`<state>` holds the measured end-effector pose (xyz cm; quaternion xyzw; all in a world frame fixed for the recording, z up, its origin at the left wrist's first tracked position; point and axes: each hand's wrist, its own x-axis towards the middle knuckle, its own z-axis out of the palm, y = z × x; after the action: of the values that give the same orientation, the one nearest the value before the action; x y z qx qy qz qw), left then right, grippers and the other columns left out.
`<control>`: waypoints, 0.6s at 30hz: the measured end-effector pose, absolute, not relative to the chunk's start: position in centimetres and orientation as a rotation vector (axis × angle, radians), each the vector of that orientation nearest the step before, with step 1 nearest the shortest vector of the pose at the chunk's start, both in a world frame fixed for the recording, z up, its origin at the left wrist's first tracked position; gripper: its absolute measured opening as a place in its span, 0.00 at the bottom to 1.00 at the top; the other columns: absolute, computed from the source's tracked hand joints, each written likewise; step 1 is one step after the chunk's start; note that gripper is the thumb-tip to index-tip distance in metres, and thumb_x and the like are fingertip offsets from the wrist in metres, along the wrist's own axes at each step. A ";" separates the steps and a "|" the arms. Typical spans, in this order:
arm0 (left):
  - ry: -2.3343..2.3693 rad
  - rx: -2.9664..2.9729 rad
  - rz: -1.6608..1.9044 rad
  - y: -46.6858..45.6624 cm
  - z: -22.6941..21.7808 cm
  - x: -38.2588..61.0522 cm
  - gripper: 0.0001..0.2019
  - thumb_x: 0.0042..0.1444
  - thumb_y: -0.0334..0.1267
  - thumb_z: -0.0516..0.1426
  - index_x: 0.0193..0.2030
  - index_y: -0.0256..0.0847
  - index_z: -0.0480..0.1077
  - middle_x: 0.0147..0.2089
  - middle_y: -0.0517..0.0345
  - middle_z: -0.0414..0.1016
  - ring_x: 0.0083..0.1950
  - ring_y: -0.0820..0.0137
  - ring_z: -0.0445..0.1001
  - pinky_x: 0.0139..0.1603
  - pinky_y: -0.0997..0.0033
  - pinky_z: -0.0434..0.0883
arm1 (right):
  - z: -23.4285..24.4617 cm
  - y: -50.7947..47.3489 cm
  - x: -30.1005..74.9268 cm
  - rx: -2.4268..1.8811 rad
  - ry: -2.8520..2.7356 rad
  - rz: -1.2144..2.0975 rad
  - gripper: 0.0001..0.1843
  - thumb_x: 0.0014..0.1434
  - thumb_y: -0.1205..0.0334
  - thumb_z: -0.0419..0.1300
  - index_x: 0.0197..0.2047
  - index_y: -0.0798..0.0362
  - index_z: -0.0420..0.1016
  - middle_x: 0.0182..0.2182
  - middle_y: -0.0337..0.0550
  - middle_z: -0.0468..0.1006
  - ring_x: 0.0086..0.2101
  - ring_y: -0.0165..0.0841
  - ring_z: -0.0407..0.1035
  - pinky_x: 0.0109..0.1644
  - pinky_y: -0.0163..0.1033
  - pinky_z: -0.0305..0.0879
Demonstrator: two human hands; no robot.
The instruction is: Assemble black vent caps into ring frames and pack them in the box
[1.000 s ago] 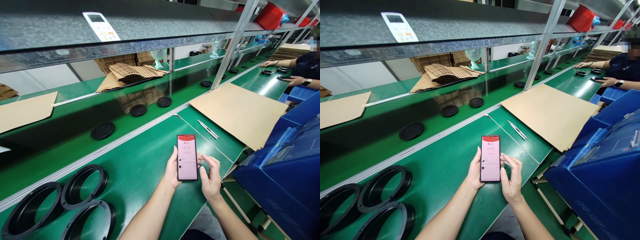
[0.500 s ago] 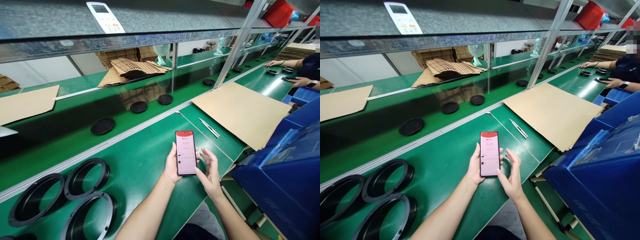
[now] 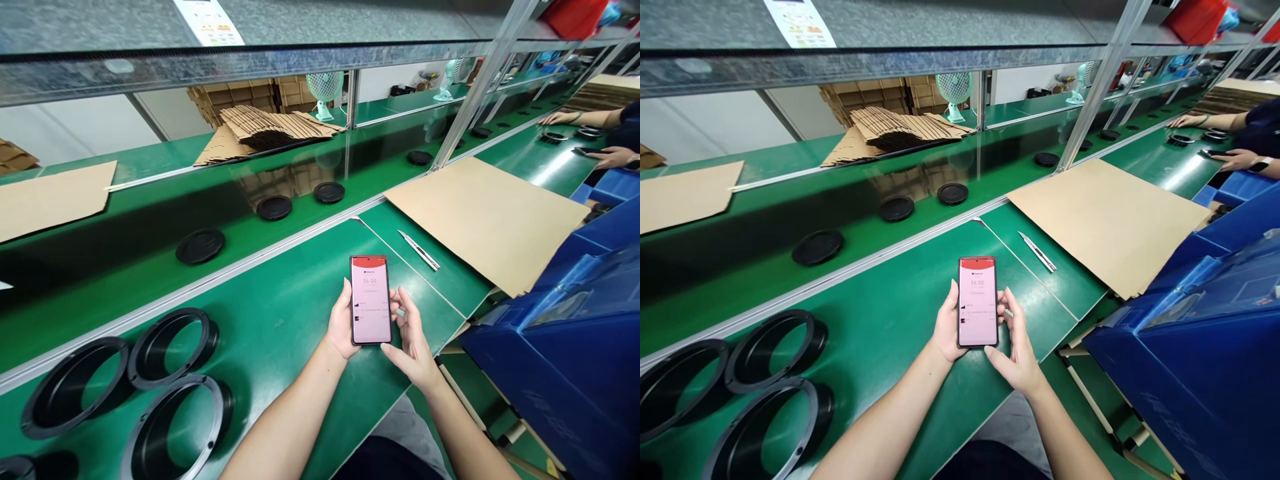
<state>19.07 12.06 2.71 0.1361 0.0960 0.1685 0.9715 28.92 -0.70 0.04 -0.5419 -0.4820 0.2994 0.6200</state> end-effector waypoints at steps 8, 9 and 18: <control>0.217 0.289 0.353 12.0 2.9 19.0 0.40 0.67 0.64 0.39 0.57 0.25 0.71 0.54 0.34 0.75 0.47 0.56 0.78 0.50 0.59 0.73 | -0.6 -0.6 29.1 -1.268 -1.117 0.637 0.45 0.66 0.52 0.61 0.75 0.43 0.36 0.71 0.54 0.46 0.66 0.50 0.52 0.67 0.60 0.55; 0.220 0.292 0.354 12.0 2.9 19.0 0.40 0.67 0.64 0.39 0.58 0.25 0.70 0.54 0.34 0.75 0.47 0.56 0.78 0.51 0.59 0.73 | -0.5 -0.6 29.1 -1.272 -1.119 0.632 0.45 0.66 0.52 0.60 0.75 0.43 0.36 0.70 0.53 0.47 0.66 0.50 0.53 0.67 0.59 0.55; 0.219 0.256 0.332 12.0 2.5 19.0 0.41 0.66 0.65 0.40 0.59 0.24 0.69 0.57 0.35 0.73 0.49 0.55 0.76 0.54 0.55 0.71 | -0.3 -0.5 29.0 -1.289 -1.129 0.624 0.45 0.66 0.54 0.61 0.75 0.44 0.36 0.70 0.54 0.48 0.66 0.49 0.51 0.68 0.58 0.55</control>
<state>19.02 11.97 2.53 0.1266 0.1084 0.1643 0.9722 29.01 -0.50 -0.33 -0.5587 -0.4897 0.2704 0.6123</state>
